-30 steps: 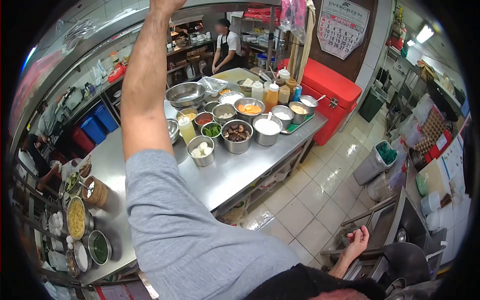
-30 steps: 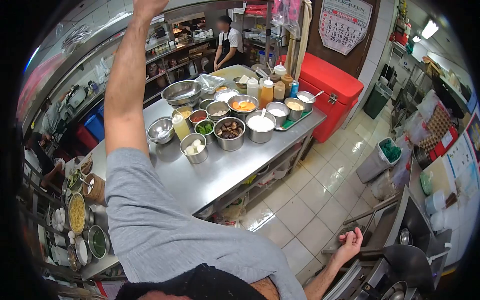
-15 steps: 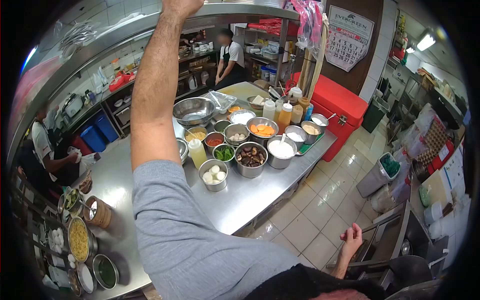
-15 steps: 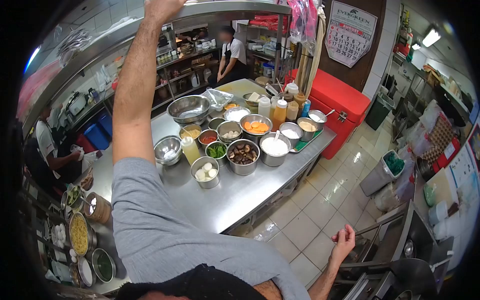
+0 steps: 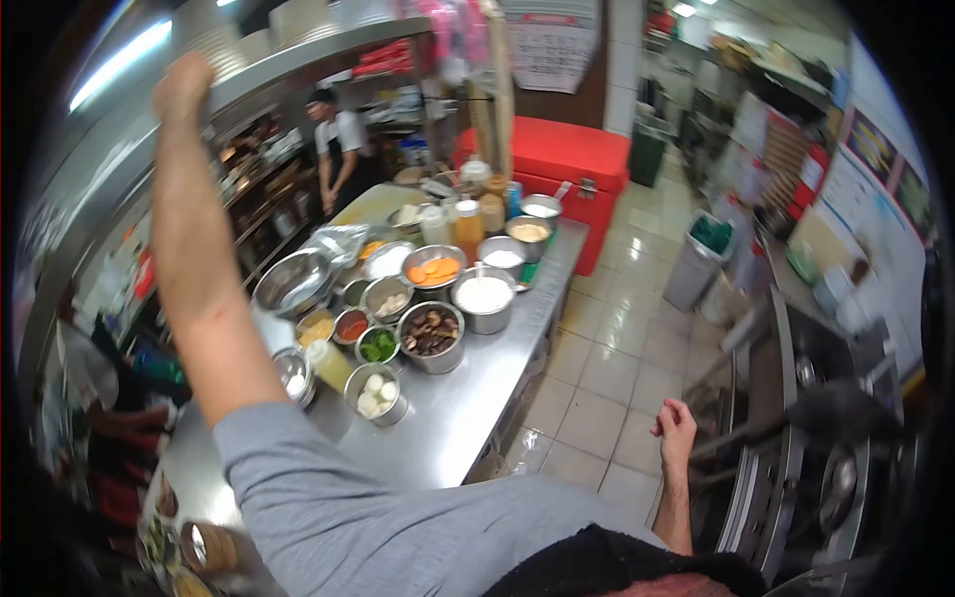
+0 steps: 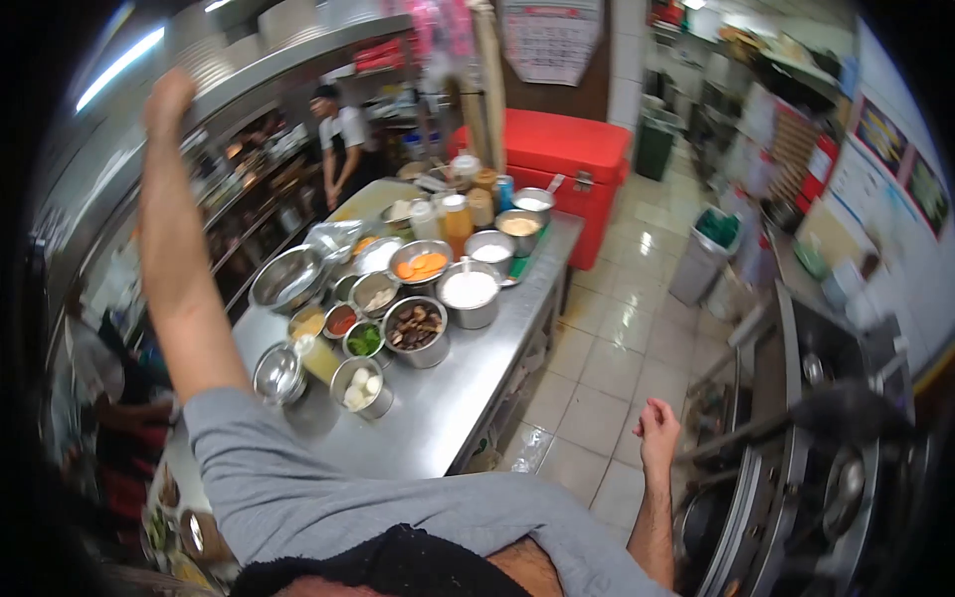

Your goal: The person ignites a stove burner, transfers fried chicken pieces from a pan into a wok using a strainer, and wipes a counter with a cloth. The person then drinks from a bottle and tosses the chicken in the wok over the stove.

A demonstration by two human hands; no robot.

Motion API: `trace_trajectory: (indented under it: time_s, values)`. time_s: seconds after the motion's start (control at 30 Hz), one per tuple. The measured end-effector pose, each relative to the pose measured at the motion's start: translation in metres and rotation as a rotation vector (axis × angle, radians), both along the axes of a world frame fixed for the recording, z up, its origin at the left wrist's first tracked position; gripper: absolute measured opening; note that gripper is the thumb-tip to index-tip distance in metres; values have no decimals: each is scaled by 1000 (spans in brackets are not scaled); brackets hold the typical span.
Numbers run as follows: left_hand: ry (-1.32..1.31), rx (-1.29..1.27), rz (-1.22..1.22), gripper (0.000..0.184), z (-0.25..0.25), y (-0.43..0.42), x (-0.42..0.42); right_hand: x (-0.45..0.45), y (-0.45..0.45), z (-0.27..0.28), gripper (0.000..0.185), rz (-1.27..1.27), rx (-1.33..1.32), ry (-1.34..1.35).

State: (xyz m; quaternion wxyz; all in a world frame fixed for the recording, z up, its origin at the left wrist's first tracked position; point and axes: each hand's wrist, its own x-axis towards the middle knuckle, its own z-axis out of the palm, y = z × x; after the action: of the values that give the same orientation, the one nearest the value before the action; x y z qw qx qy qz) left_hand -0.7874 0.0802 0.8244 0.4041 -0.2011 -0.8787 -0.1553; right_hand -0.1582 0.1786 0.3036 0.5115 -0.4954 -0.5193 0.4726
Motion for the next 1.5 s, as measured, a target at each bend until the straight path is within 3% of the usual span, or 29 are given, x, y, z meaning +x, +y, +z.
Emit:
trace_trajectory:
  time_s: [0.13,0.27,0.37,0.9,0.97,1.0,1.17,1.2,1.23,1.27,1.3,1.33,1.37,1.4,1.47,1.5]
  values:
    - [178,171,-68,28,-4,-6,-21,6,-8,-5,18,-85,-17,12]
    - [473,146,-195,31,-8,-32,-48,12,-17,-11,19,-73,-16,-2]
    - [518,254,-98,25,-28,-32,10,21,-26,-15,19,-92,-29,-7]
    - [837,527,-106,24,-61,-89,141,77,-74,-13,19,-129,-45,-39]
    - [1056,317,351,19,-77,-102,174,88,-81,-7,20,-128,-71,-25]
    - [1055,313,354,19,-85,-108,184,93,-84,-5,21,-130,-102,-7]
    - [1014,818,-395,17,-143,-122,231,104,-97,7,22,-66,-118,81]
    - [803,948,-587,13,-167,-109,272,102,-101,13,23,-36,-112,109]
    - [875,890,-723,14,-185,-99,301,103,-104,15,29,34,-139,153]
    - [654,952,-921,18,-211,-86,337,102,-108,21,29,22,-140,156]
    - [584,1059,-1370,19,-232,-64,373,101,-116,30,37,112,-152,216]
    - [391,892,-1368,23,-260,-59,409,101,-124,38,45,199,-161,277]
    - [215,894,-1617,21,-300,-38,425,100,-132,43,45,180,-161,282]
    - [-263,899,-1660,20,-335,-33,467,100,-141,48,54,200,-144,447]
    - [-764,785,-1828,22,-384,-33,548,116,-160,55,63,197,-120,613]
    - [-752,630,-1980,21,-400,-38,579,125,-170,58,64,176,-107,787]
